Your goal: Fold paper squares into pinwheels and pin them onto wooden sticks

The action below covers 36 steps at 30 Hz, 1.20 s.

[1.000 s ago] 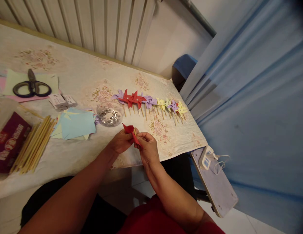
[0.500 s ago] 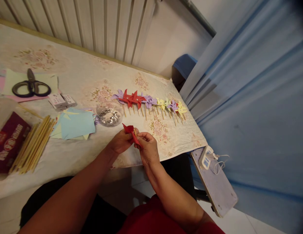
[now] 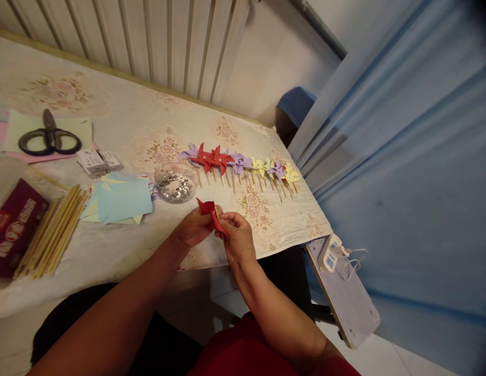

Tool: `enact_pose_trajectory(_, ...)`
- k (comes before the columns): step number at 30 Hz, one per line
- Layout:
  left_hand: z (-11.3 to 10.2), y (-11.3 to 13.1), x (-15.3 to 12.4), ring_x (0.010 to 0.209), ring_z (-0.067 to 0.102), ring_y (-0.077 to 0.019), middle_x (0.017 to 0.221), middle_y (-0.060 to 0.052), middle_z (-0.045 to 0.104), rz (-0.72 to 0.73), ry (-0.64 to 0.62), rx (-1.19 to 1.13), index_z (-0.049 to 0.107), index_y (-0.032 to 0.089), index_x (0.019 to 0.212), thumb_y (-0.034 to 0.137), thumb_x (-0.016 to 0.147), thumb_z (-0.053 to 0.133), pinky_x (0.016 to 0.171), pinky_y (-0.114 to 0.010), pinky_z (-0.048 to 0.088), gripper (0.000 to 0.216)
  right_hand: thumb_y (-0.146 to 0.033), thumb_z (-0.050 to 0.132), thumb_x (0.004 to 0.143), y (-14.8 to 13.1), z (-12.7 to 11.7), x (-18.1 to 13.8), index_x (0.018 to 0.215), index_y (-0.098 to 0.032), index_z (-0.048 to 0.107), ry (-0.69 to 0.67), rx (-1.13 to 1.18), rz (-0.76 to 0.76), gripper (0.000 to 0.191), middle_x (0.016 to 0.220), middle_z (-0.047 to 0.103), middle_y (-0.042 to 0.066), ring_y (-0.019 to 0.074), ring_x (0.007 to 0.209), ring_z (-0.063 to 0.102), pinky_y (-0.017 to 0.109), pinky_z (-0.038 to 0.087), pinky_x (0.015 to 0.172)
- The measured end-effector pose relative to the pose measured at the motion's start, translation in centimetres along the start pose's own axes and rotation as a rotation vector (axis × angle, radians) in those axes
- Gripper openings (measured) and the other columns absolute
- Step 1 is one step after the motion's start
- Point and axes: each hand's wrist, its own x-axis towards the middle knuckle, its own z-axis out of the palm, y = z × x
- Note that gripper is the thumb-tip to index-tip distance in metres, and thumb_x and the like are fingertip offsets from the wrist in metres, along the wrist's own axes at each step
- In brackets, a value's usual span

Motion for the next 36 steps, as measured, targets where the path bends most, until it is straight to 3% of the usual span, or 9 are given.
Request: enact_pose_trajectory(36,0.03,-0.01,-0.10,0.055,0.057,-0.0130,0.064,0.000,0.057,0.008,-0.032,-0.009,0.062,0.014,0.070,0.027,0.074,0.081,0.050,-0.024,0.048,0.024,-0.027,0.081,0.057,-0.16,0.04,-0.04,0.069,-0.020,0.065,0.001,0.015,0.009,0.022,0.058,0.061,-0.005,0.0085,0.048,0.049,0.024,0.037,0.051)
